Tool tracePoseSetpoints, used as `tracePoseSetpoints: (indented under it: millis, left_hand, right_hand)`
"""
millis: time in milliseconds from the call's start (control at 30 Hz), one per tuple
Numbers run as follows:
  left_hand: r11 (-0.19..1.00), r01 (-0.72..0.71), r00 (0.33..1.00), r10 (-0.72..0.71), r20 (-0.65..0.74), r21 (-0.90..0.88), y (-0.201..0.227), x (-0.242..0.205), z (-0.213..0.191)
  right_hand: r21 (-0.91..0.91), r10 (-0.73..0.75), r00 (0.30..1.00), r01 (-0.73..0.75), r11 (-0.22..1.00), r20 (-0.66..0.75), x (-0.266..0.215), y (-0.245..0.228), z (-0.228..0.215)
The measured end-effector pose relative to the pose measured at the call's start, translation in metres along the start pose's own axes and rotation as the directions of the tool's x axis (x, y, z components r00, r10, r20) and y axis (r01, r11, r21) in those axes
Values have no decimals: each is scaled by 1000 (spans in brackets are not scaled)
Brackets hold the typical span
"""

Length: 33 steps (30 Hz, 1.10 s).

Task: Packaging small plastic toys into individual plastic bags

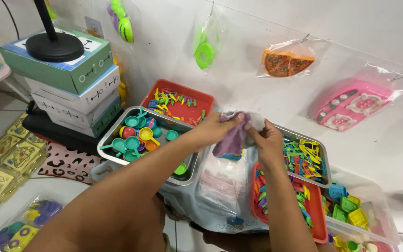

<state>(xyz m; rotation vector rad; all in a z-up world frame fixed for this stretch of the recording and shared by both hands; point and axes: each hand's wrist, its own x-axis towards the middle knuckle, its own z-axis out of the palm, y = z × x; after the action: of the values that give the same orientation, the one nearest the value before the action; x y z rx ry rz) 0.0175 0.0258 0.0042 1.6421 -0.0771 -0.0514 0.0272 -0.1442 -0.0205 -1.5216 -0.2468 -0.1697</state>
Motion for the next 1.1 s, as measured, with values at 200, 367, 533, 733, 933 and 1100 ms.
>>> tracePoseSetpoints:
  millis: [200, 367, 533, 733, 933, 1100]
  left_hand:
    - [999, -20, 999, 19, 35, 51, -13, 2, -7]
    - [987, -21, 994, 3, 110, 158, 5, -6, -2]
    - [975, 183, 952, -144, 270, -125, 45, -33, -15]
    - [984, 7, 985, 24, 169, -180, -14, 6, 0]
    - [944, -9, 990, 55, 131, -329, -24, 18, 2]
    - [973, -70, 980, 109, 169, -221, -17, 10, -2]
  right_hand:
    - [-389, -299, 942, 222, 894, -150, -28, -12, -1]
    - [-179, -256, 963, 237, 955, -90, -16, 14, -9]
    - [-132, -319, 948, 313, 940, -21, -24, 6, -12]
    - [-213, -410, 908, 419, 883, 86, -39, -20, -2]
    - [-107, -374, 927, 368, 924, -36, -35, -3, -12]
    - [-118, -399, 912, 387, 914, -99, -33, -5, -13]
